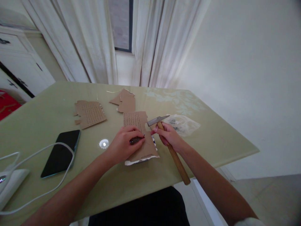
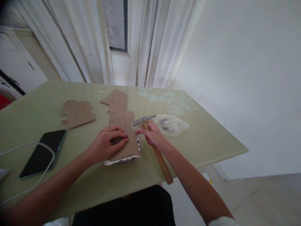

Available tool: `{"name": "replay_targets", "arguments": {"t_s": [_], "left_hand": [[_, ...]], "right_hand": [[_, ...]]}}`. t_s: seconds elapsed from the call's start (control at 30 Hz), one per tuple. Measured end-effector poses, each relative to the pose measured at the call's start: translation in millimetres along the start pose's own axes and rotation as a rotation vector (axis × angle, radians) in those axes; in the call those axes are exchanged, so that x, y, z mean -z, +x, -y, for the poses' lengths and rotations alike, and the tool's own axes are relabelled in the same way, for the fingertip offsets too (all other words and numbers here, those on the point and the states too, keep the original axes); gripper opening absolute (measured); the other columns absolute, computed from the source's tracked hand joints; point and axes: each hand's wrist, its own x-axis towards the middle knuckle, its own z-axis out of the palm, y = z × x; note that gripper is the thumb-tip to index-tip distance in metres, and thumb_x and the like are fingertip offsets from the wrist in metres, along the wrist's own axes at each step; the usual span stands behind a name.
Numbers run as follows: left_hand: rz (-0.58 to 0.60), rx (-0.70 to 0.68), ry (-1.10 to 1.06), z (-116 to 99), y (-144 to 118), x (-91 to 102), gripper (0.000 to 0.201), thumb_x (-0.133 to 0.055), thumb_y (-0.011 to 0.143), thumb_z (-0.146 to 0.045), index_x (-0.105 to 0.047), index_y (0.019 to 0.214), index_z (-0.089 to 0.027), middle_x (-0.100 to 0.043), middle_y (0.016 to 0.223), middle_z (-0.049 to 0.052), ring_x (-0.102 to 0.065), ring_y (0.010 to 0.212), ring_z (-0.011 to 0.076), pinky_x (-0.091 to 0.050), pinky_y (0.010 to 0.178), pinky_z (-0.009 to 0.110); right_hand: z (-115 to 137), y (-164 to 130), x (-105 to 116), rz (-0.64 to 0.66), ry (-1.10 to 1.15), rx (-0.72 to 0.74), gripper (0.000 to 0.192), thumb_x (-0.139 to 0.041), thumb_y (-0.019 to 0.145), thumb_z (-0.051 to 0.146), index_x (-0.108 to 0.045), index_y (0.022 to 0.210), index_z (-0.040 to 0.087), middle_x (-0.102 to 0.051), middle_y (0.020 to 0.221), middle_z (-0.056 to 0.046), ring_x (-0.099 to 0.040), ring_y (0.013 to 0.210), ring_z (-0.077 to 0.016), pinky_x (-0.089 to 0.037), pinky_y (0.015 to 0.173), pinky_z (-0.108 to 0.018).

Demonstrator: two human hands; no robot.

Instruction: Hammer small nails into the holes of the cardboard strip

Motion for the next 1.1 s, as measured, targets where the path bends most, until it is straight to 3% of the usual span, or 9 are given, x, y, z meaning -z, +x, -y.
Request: {"name": "replay_targets", "arguments": {"t_s": [0.13,0.27,0.37,0.8,1.1], "left_hand": [[-0.023,-0.002,-0.014,0.1,-0.8,-0.7,0.017,-0.072,0.1,-0.034,-0.084,0.096,-0.023,-0.079,0.102,0.006,-0.073,0.09,0.0207,-0.057,0.092,0.037],[-0.026,0.013,-0.023,0.7,-0.5,-1.1,0.015,-0.073,0.099,-0.034,-0.084,0.096,-0.023,-0.08,0.102,0.006,-0.073,0.09,0.0205,-0.058,0.091,0.036],[-0.035,0.015,-0.024,0.9,0.0,-1.4,0.016,-0.073,0.1,-0.034,-0.084,0.096,-0.023,-0.079,0.102,0.006,-0.073,0.09,0.0205,-0.058,0.09,0.036],[-0.086,0.009,-0.029,0.9,-0.6,-2.3,0.013,-0.075,0.1,-0.032,-0.084,0.099,-0.022,-0.079,0.103,0.006,-0.073,0.093,0.0209,-0.055,0.089,0.035],[-0.026,0.017,-0.023,-1.2,0.0,2.0,0.012,-0.074,0.099,-0.031,-0.082,0.095,-0.023,-0.079,0.102,0.004,-0.072,0.089,0.0196,-0.054,0.091,0.037]], "right_hand": [[-2.1,-1.7,-0.8,0.015,-0.005,-0.002,0.036,-0.083,0.083,0.048,-0.06,0.089,0.021,-0.08,0.084,-0.001,-0.036,0.034,-0.0021,-0.023,0.03,-0.019],[-0.6,-2.9,-2.1,0.011,-0.004,-0.003,0.039,-0.085,0.082,0.05,-0.056,0.086,0.024,-0.056,0.053,0.011,-0.031,0.033,-0.0049,-0.019,0.031,-0.019],[-1.3,-2.8,-2.0,0.016,-0.006,0.005,0.04,-0.085,0.083,0.05,-0.054,0.086,0.025,-0.044,0.046,0.014,-0.029,0.033,-0.006,-0.018,0.031,-0.018],[-0.9,-4.1,-1.9,0.029,0.028,0.03,0.038,-0.086,0.083,0.046,-0.055,0.089,0.024,-0.048,0.053,0.013,-0.031,0.034,-0.005,-0.021,0.031,-0.018],[-9.8,-3.2,-3.4,0.069,0.063,0.002,0.038,-0.087,0.085,0.045,-0.056,0.09,0.023,-0.047,0.053,0.014,-0.03,0.033,-0.0038,-0.022,0.029,-0.016]]}}
